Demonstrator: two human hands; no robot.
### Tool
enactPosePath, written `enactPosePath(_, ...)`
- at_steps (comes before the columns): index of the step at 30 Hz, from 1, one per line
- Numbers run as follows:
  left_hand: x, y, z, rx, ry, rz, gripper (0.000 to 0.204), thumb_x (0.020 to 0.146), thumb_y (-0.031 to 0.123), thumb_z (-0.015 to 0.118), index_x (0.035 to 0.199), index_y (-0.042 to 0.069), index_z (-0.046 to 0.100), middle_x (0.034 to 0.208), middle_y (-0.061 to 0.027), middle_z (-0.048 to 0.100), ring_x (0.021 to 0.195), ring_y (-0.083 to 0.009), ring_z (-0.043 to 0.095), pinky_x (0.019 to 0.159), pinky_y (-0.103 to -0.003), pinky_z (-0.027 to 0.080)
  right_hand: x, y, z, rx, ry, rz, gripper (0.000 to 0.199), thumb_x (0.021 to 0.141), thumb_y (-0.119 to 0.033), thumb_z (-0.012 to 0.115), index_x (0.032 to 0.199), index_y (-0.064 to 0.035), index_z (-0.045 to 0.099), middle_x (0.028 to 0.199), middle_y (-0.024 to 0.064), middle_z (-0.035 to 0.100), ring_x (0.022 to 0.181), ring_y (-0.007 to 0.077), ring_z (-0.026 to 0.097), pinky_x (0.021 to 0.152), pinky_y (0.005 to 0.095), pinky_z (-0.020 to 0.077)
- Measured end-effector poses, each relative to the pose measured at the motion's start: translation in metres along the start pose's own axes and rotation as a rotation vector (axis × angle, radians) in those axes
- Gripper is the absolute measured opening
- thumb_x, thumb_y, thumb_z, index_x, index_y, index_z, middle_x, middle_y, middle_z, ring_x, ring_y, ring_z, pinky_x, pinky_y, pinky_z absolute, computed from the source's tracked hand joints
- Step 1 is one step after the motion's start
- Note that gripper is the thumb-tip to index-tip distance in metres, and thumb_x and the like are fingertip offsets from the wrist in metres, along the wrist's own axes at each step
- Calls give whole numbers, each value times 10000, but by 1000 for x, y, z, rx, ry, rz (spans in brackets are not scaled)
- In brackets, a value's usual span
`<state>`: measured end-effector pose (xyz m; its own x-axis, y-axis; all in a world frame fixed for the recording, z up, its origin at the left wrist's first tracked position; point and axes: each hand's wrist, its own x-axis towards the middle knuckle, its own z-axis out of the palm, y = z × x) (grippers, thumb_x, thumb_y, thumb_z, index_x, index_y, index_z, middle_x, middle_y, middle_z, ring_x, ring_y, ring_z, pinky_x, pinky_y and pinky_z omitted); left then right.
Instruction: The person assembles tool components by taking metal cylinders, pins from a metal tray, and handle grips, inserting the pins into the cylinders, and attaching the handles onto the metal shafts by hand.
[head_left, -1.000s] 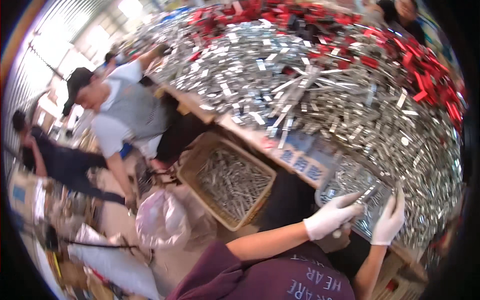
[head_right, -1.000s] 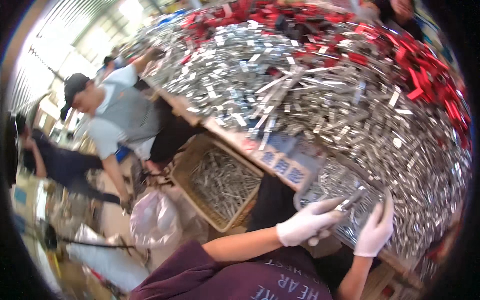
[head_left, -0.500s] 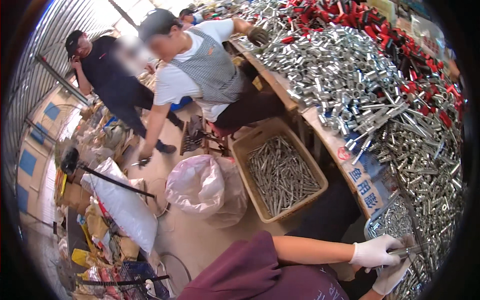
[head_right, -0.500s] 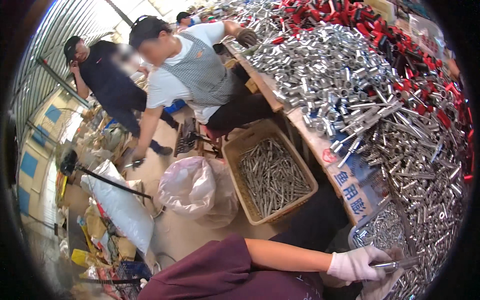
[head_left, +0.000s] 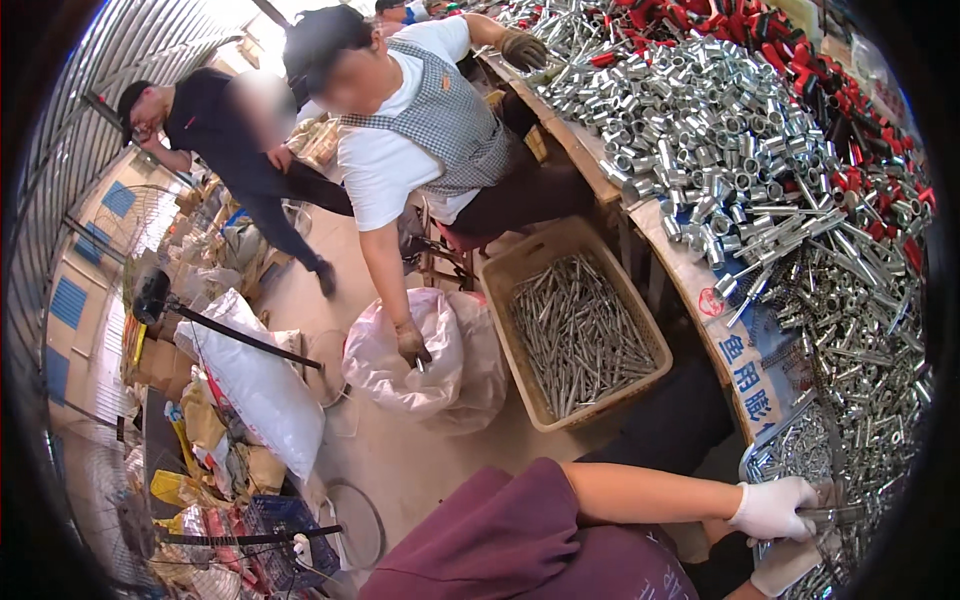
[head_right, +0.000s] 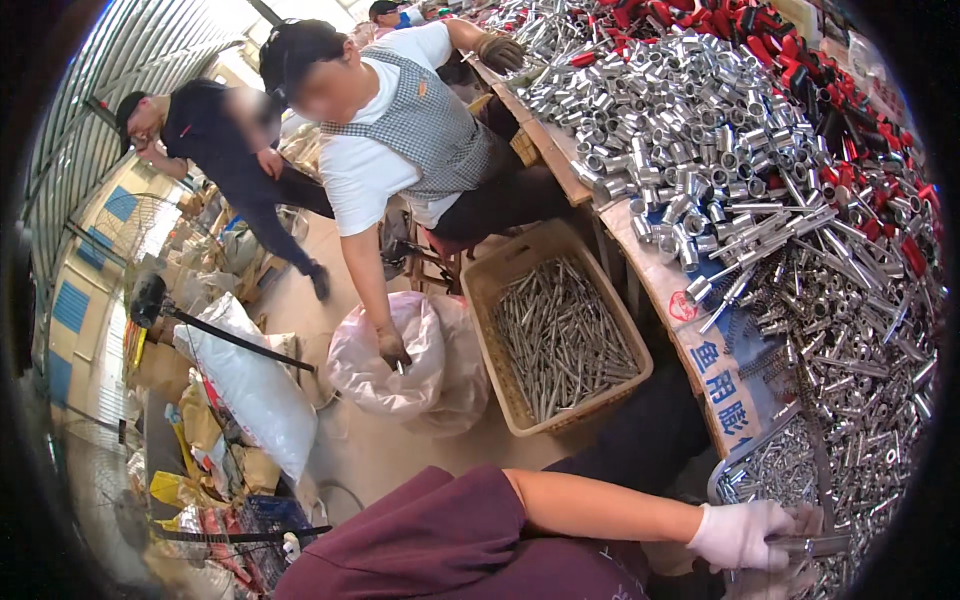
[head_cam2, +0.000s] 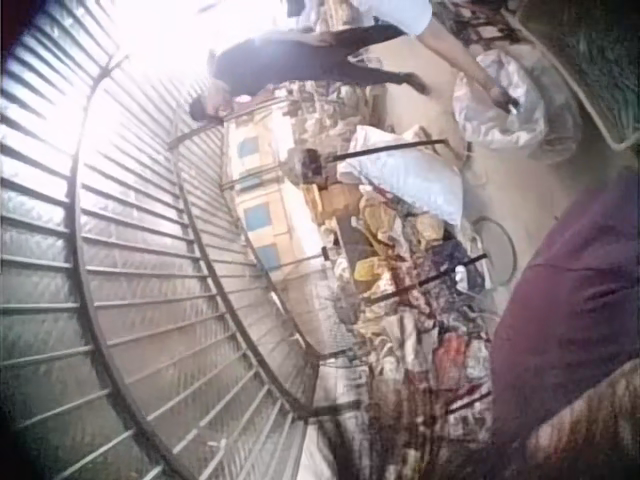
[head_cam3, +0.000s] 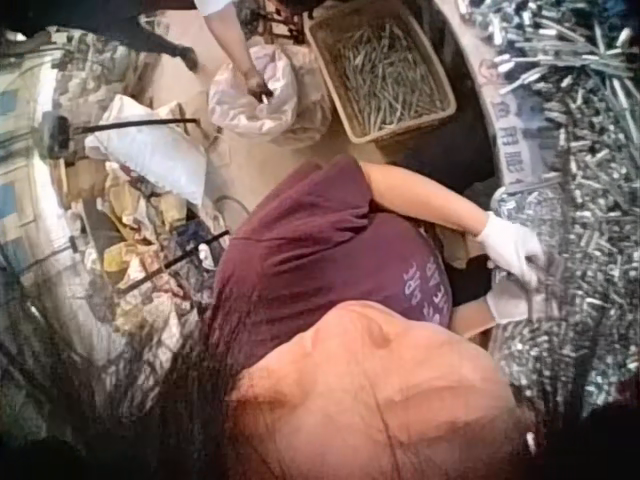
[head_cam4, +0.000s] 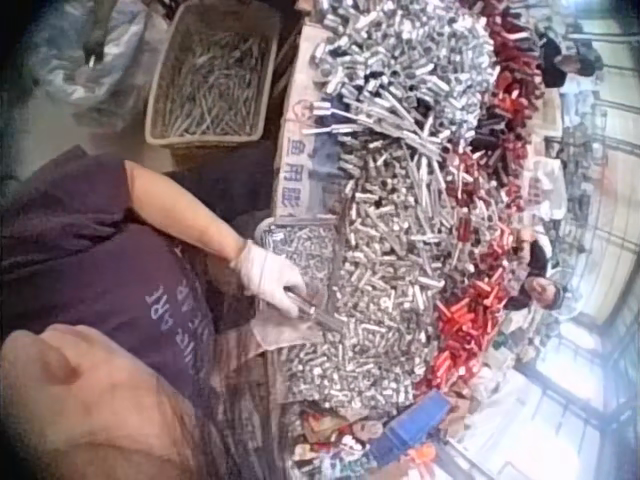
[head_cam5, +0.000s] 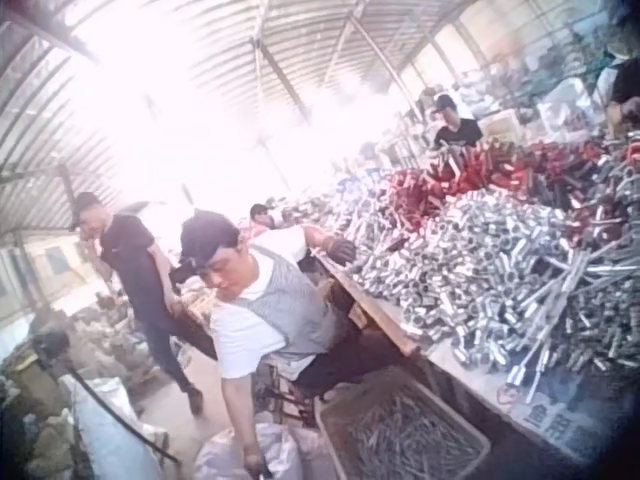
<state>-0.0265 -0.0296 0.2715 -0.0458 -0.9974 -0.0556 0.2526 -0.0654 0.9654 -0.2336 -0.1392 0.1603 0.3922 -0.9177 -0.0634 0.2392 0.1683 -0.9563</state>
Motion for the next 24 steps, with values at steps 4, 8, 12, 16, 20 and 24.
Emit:
enactPosePath(4,31,-32,-8,83,-89,54,292,790,249,631,934,-4,655,667,-96,622,541,-169,616,411,-326,504,7,17,-18,-356,-51,-203,533,1070,-328,324,1494,-5,314,1507,158,377,1387,269,382,1185,410,245)
enactPosePath(8,33,-35,-17,-51,-112,-150,258,766,244,659,759,-14,661,632,-62,611,547,-148,589,420,-316,449,7,-2,36,144,90,61,513,1071,-299,341,1501,-19,315,1509,157,379,1375,253,406,1171,393,283)
enactPosePath(12,36,-35,-18,-144,-146,-166,272,822,254,656,744,-6,636,565,-59,581,420,-138,559,353,-280,456,-3,-45,85,420,306,249,519,1067,-328,346,1494,-33,336,1491,150,409,1358,251,425,1151,373,311)
enactPosePath(16,33,-34,-19,-128,-132,-206,281,803,257,660,725,-12,641,575,-56,585,426,-144,551,370,-289,452,16,5,11,396,143,216,533,1066,-357,344,1496,-42,337,1490,148,414,1353,252,426,1143,366,313)
enactPosePath(20,24,-6,-24,-139,-142,-239,279,805,260,661,721,-6,645,576,-59,591,418,-147,544,359,-294,445,19,12,-13,510,29,219,485,1060,-267,381,1507,-87,326,1500,148,402,1335,257,446,1120,365,349)
enactPosePath(24,26,-21,-21,-166,-131,-262,296,817,270,651,734,-13,648,593,-64,601,413,-143,545,348,-284,449,4,6,7,164,10,124,492,1051,-256,413,1503,-87,320,1503,148,397,1325,248,458,1106,361,370)
